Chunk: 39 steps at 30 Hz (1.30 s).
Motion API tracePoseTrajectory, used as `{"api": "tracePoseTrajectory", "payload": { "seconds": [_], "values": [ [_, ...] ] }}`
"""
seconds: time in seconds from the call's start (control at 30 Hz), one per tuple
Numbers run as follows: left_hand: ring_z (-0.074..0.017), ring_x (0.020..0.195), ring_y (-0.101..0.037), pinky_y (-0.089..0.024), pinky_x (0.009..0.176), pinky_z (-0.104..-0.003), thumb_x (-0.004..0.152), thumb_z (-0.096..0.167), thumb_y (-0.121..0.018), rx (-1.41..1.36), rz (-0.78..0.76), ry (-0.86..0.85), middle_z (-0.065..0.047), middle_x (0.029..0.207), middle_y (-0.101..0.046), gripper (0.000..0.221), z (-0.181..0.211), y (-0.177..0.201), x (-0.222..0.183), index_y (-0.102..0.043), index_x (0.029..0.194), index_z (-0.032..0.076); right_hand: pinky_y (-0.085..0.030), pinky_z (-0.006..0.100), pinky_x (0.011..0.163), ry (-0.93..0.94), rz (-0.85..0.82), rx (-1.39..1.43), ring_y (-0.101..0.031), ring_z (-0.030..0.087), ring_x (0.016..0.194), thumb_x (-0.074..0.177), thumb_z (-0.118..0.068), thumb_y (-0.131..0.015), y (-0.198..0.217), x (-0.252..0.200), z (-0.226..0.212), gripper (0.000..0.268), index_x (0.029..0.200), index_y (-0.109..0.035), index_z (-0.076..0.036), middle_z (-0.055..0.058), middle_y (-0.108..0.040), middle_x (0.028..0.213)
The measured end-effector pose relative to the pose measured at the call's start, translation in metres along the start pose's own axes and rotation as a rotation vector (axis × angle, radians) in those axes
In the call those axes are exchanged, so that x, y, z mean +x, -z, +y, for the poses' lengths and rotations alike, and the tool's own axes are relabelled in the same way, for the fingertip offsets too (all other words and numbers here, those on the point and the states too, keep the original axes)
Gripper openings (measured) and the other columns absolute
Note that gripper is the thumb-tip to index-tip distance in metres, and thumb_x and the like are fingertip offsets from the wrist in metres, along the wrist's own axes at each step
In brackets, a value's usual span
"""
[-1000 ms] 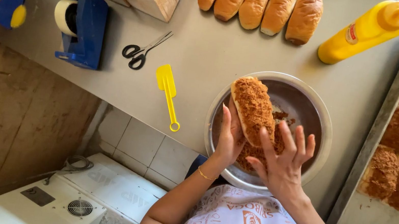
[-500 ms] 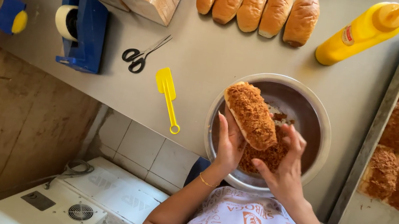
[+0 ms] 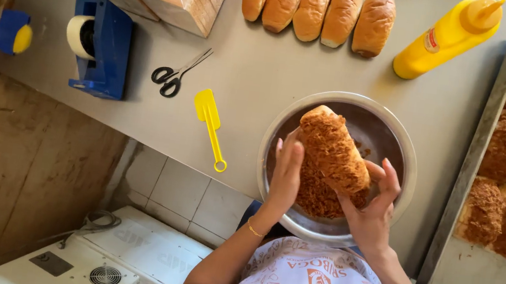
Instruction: Preparing bread rolls by spreading cream and applying shredded meat toppings.
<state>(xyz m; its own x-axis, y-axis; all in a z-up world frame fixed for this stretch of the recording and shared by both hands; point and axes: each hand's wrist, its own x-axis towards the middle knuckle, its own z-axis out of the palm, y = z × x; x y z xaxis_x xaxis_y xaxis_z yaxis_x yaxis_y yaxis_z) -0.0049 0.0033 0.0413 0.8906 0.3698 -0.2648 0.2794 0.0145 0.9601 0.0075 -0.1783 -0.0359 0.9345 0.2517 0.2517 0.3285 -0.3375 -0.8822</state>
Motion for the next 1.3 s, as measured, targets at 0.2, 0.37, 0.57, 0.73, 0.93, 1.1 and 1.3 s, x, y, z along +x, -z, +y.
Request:
{"api": "tracePoseTrajectory", "payload": {
  "seconds": [0.2, 0.37, 0.57, 0.73, 0.93, 1.1, 1.3],
  "values": [
    [-0.0444, 0.151, -0.019, -0.009, 0.123, -0.056, 0.099, 0.051, -0.059, -0.185, 0.008, -0.051, -0.027, 0.159, -0.027, 0.085, -0.01, -0.016, -0.002, -0.021, 0.158, 0.003, -0.048, 0.047, 0.097, 0.049, 0.004, -0.119, -0.061, 0.037, 0.108, 0.071, -0.007, -0.088, -0.006, -0.006, 0.004, 0.105, 0.154, -0.025, 0.003, 0.018, -0.061, 0.131],
    [-0.0414, 0.152, -0.017, -0.008, 0.124, -0.056, 0.099, 0.059, -0.048, -0.224, -0.017, 0.014, -0.027, 0.16, -0.024, 0.085, -0.006, -0.005, -0.008, -0.022, 0.157, 0.003, -0.05, 0.052, 0.092, -0.005, -0.013, -0.082, -0.065, 0.038, 0.103, 0.073, -0.004, -0.086, -0.008, -0.008, -0.01, 0.107, 0.156, -0.019, 0.001, 0.021, -0.059, 0.132],
    [-0.0297, 0.146, -0.03, -0.019, 0.123, -0.046, 0.104, 0.063, -0.027, -0.45, -0.023, 0.037, -0.015, 0.157, -0.035, 0.076, -0.013, 0.0, -0.007, -0.033, 0.158, 0.008, -0.053, 0.053, 0.088, -0.102, 0.012, 0.027, -0.067, 0.043, 0.105, 0.074, 0.002, -0.082, -0.005, -0.013, -0.018, 0.106, 0.156, -0.015, 0.0, 0.024, -0.058, 0.132],
    [-0.0176, 0.116, -0.051, -0.043, 0.106, -0.038, 0.105, 0.051, -0.032, -0.689, -0.198, 0.099, -0.008, 0.131, -0.053, 0.068, -0.025, 0.005, -0.012, -0.047, 0.149, 0.002, -0.055, 0.041, 0.098, -0.198, 0.04, 0.024, -0.062, 0.032, 0.12, 0.074, 0.003, -0.081, 0.012, -0.024, -0.039, 0.108, 0.155, -0.011, -0.012, 0.022, -0.051, 0.14],
    [-0.0172, 0.103, -0.059, -0.052, 0.097, -0.038, 0.103, 0.045, -0.037, -0.848, -0.387, 0.22, -0.006, 0.112, -0.055, 0.068, -0.012, -0.034, -0.03, -0.035, 0.158, 0.004, -0.053, 0.041, 0.101, -0.279, 0.057, 0.159, -0.062, 0.028, 0.115, 0.065, 0.009, -0.08, 0.097, -0.058, -0.004, 0.121, 0.158, -0.007, -0.02, 0.018, -0.054, 0.14],
    [-0.02, 0.083, -0.074, -0.065, 0.064, -0.025, 0.105, 0.029, -0.052, -0.899, -0.519, 0.828, -0.018, 0.115, -0.072, 0.044, -0.058, -0.079, -0.043, -0.058, 0.134, -0.004, -0.056, 0.04, 0.101, -0.311, -0.292, 0.329, -0.063, 0.025, 0.125, 0.062, 0.013, -0.08, 0.212, -0.066, 0.031, 0.121, 0.157, -0.014, -0.02, 0.013, -0.062, 0.133],
    [-0.0212, 0.085, -0.075, -0.065, 0.068, -0.029, 0.105, 0.032, -0.052, -0.936, -0.487, 0.712, -0.017, 0.114, -0.072, 0.044, -0.102, -0.119, -0.058, -0.06, 0.133, -0.001, -0.062, 0.036, 0.096, -0.095, -0.678, 0.133, -0.071, 0.02, 0.115, 0.069, -0.001, -0.085, 0.256, -0.003, 0.011, 0.112, 0.155, -0.014, -0.019, 0.008, -0.071, 0.13]
  ]
}}
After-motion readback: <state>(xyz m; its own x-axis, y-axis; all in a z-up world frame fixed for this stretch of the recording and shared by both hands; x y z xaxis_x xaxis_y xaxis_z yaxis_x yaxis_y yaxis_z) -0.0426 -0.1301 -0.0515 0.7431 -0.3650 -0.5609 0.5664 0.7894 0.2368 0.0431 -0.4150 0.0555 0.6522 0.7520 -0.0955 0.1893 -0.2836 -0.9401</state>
